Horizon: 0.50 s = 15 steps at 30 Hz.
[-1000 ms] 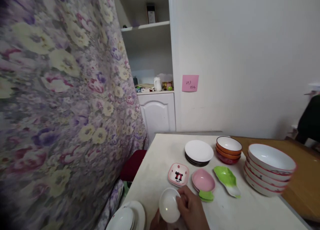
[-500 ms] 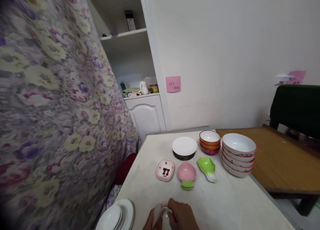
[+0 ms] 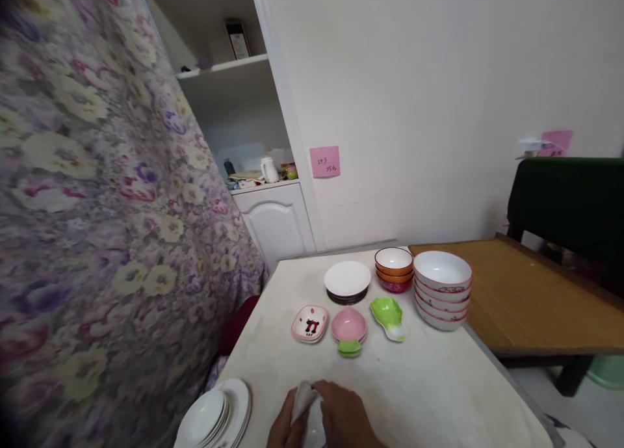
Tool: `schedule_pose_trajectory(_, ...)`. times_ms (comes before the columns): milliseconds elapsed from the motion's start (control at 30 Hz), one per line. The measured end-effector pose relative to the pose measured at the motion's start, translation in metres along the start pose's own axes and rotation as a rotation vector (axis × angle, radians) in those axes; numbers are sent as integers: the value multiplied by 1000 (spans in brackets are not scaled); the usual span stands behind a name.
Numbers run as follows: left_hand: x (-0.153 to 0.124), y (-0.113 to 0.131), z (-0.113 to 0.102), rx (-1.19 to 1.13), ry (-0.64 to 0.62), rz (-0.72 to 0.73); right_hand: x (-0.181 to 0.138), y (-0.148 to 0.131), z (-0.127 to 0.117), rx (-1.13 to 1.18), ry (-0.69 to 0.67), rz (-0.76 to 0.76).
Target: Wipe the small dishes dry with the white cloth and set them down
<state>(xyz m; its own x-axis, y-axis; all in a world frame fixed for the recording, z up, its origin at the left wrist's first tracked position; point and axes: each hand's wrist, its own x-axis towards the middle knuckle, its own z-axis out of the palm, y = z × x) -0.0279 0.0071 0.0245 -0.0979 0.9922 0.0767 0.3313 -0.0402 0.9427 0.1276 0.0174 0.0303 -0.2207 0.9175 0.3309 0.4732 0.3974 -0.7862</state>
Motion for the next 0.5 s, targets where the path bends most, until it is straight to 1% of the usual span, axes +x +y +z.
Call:
schedule_pose_trajectory(33,3,5,-2,-14,-14,-4,0,-5,-2,36,13,31)
schedule_pose_trajectory(67,4,8,-3,-28,13,-26,0,-9,-1,81,36,78)
schedule_pose_trajectory(133,3,12,0,-56,124,-105,-1,-13,6,167,94,152)
schedule_pose_trajectory(167,1,12,3,-69,168,-140,-2,-14,10,191,118,160)
schedule_pose_trajectory(200,-2,11,7,-77,178,-166,-2,-12,12,198,137,142)
schedule_pose_trajectory(267,-7,10,11,-101,149,-182,-3,-8,11,172,150,68)
schedule_pose_trajectory(400,-8,15,4,-91,-24,-55,-1,-3,-7,128,37,-39)
schedule_pose_trajectory(433,-6,17,1,-77,-54,-26,0,-5,-9,136,17,-44)
schedule_pose_trajectory(467,-5,17,-1,-70,-57,-22,0,-6,-10,150,14,-25)
schedule_pose_trajectory(500,-3,15,-1,-72,-28,-54,0,-8,-8,166,32,15)
